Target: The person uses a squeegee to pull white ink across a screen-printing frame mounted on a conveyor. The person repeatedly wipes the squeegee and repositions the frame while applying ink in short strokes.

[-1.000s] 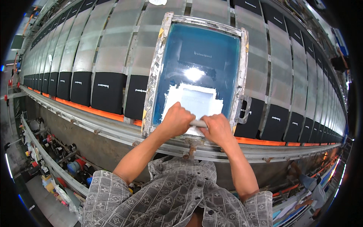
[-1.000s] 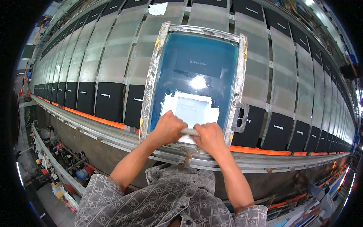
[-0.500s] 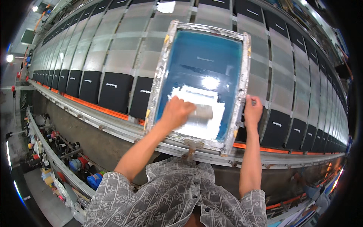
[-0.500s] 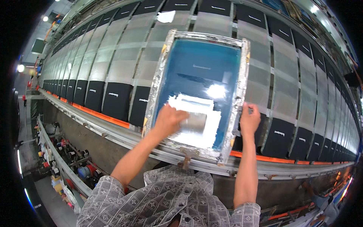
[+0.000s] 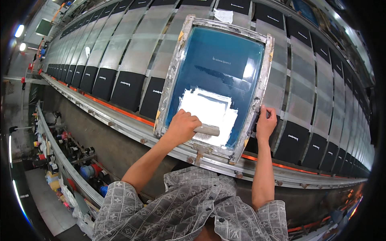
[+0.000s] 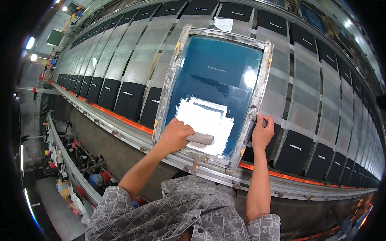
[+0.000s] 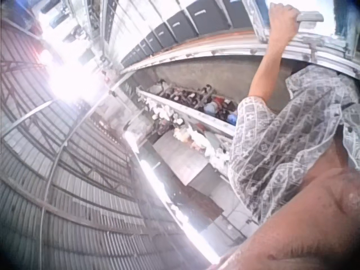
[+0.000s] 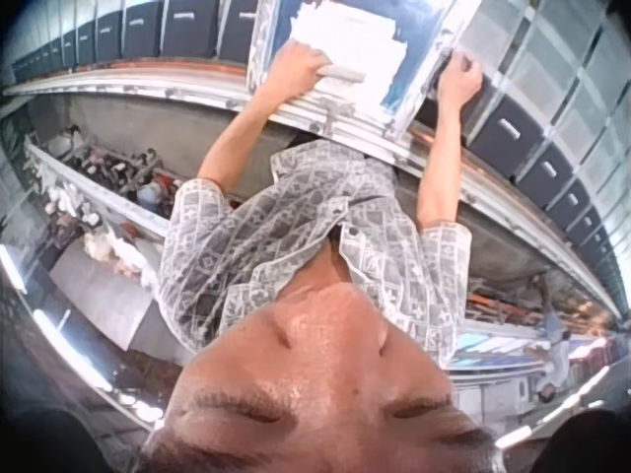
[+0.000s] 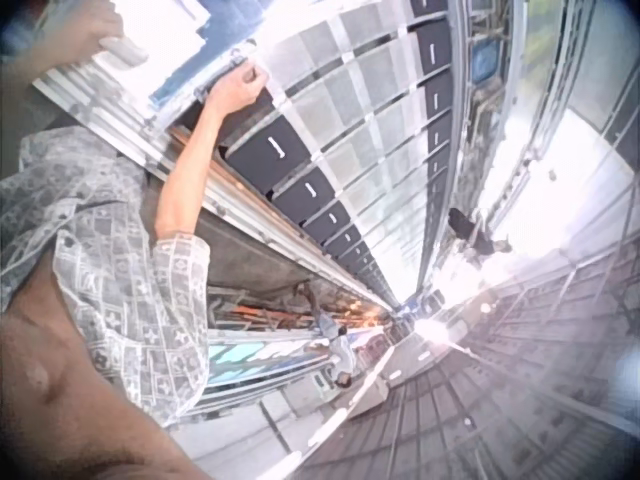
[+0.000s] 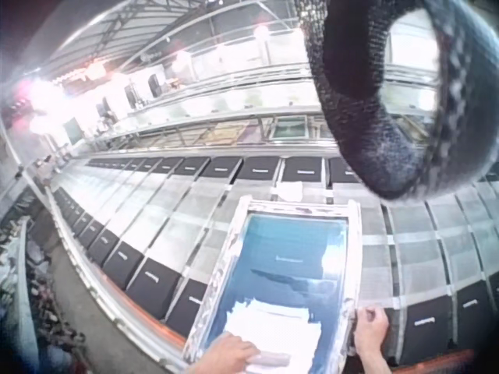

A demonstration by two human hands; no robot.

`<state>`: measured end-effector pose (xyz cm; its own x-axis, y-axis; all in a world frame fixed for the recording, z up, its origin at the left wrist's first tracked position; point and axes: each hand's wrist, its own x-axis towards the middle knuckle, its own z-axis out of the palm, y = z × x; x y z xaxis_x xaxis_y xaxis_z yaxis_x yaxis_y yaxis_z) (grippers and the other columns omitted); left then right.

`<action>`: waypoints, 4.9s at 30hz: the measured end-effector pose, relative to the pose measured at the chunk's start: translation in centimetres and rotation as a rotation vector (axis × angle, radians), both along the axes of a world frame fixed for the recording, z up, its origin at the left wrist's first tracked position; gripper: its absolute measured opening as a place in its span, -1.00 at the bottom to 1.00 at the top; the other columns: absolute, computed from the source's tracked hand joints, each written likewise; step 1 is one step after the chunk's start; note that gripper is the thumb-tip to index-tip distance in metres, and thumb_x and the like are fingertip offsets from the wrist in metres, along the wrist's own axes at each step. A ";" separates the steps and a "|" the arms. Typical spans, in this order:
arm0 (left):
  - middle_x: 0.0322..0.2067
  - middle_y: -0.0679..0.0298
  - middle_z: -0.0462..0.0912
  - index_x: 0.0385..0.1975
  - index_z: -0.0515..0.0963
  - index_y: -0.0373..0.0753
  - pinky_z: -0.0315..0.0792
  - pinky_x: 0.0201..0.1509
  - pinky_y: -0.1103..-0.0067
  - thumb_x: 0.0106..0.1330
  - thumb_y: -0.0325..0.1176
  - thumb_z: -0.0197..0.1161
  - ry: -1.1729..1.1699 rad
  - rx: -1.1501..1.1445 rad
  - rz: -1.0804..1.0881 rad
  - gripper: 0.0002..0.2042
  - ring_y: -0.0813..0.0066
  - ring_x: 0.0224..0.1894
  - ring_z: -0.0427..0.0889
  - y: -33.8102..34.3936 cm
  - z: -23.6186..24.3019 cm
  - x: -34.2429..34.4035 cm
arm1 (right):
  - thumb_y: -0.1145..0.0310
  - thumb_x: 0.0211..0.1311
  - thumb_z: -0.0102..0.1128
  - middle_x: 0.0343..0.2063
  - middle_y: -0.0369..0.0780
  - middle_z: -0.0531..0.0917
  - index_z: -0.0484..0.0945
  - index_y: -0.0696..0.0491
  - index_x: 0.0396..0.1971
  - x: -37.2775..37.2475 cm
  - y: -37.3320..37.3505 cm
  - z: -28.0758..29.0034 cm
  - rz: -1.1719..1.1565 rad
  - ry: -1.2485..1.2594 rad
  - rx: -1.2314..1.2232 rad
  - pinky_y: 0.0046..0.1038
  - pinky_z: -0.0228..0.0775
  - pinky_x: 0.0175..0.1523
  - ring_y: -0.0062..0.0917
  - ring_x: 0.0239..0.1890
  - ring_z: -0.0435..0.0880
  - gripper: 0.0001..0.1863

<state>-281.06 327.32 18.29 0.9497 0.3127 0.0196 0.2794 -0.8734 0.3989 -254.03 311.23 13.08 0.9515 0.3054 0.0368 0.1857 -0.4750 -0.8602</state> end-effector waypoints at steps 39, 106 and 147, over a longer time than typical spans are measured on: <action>-0.60 0.25 0.61 -0.56 0.65 -0.08 0.35 -0.26 0.36 -0.13 -0.28 0.43 0.024 0.024 -0.115 -0.87 0.19 -0.46 0.61 8.0 -0.6 8.4 | 0.35 -0.19 0.45 -0.52 -0.16 0.60 0.66 0.04 -0.45 -4.7 9.4 6.0 1.019 -0.401 -0.526 -0.23 0.31 -0.06 -0.24 -0.30 0.56 -0.77; -0.52 0.17 0.66 -0.39 0.70 -0.04 0.50 -0.25 0.29 -0.11 -0.13 0.47 0.239 -0.059 -0.065 -0.73 0.13 -0.35 0.65 25.0 -0.2 -1.9 | 0.18 0.01 0.39 -0.52 -0.12 0.64 0.62 0.11 -0.49 -15.4 25.5 7.4 1.001 -0.264 -0.532 -0.24 0.34 -0.03 -0.20 -0.28 0.59 -0.72; -0.59 0.28 0.63 -0.54 0.66 -0.05 0.46 -0.26 0.32 -0.15 -0.23 0.47 0.132 -0.079 -0.081 -0.83 0.18 -0.46 0.62 19.8 -0.7 -8.7 | 0.17 0.10 0.34 -0.18 -0.10 0.64 0.64 0.09 -0.21 -17.8 15.8 4.9 0.446 -0.108 -0.217 -0.25 0.31 0.09 -0.21 -0.06 0.54 -0.66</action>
<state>-289.77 347.14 17.63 0.9645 0.2306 -0.1289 0.2639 -0.8625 0.4319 -271.87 327.06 17.99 0.7208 0.6929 0.0183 0.4939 -0.4949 -0.7149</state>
